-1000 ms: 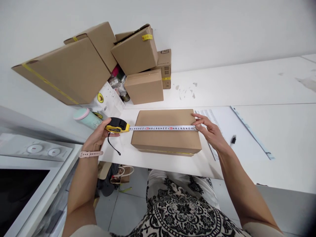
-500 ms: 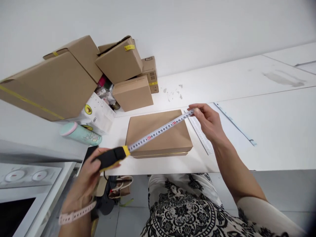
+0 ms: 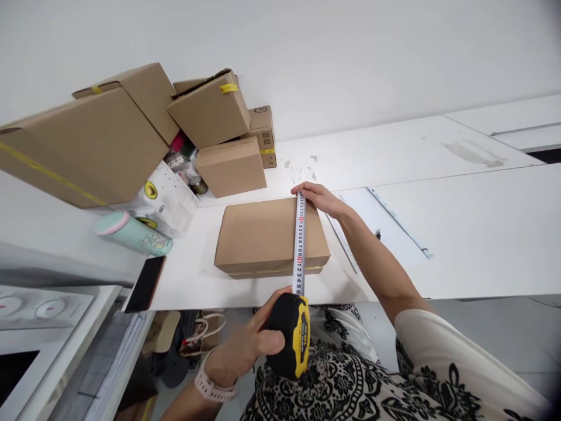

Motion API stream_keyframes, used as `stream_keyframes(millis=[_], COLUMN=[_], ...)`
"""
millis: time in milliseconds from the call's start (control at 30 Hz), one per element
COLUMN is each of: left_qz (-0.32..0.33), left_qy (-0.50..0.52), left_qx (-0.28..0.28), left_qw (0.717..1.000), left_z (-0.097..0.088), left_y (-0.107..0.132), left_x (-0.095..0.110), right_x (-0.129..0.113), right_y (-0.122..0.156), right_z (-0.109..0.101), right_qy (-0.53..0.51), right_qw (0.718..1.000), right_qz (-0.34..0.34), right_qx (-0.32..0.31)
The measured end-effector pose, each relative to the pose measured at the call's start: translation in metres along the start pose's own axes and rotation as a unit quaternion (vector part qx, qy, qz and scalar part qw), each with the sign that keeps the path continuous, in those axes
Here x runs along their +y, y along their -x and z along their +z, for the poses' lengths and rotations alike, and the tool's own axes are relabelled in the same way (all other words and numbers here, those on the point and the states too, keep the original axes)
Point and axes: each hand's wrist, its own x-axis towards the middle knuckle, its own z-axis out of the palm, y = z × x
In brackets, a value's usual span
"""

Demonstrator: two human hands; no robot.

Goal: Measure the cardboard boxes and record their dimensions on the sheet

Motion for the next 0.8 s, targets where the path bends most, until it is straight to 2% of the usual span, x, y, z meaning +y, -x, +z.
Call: stream_keyframes(millis=[100,333,567,800], left_qz=[0.023,-0.016,-0.032,-0.03], left_qy=[-0.025,0.012,0.043,0.037], left_qx=[0.02,-0.04,-0.033,-0.015], left_qw=[0.999,0.999,0.998,0.999], left_z=[0.018,0.055,0.056,0.058], left_y=[-0.004,-0.013,-0.018,-0.014], left_x=[0.002,-0.002,-0.015,-0.014], right_x=[0.004,0.009,0.01,0.013], right_y=[0.001,0.003,0.003,0.002], right_z=[0.003,0.011,0.01,0.008], right_qy=[-0.011,-0.03,-0.022,-0.023], right_qw=[1.0,0.999,0.999,1.0], right_qz=[0.007,0.025,0.029,0.017], right_qx=[0.0,0.014,0.007,0.004])
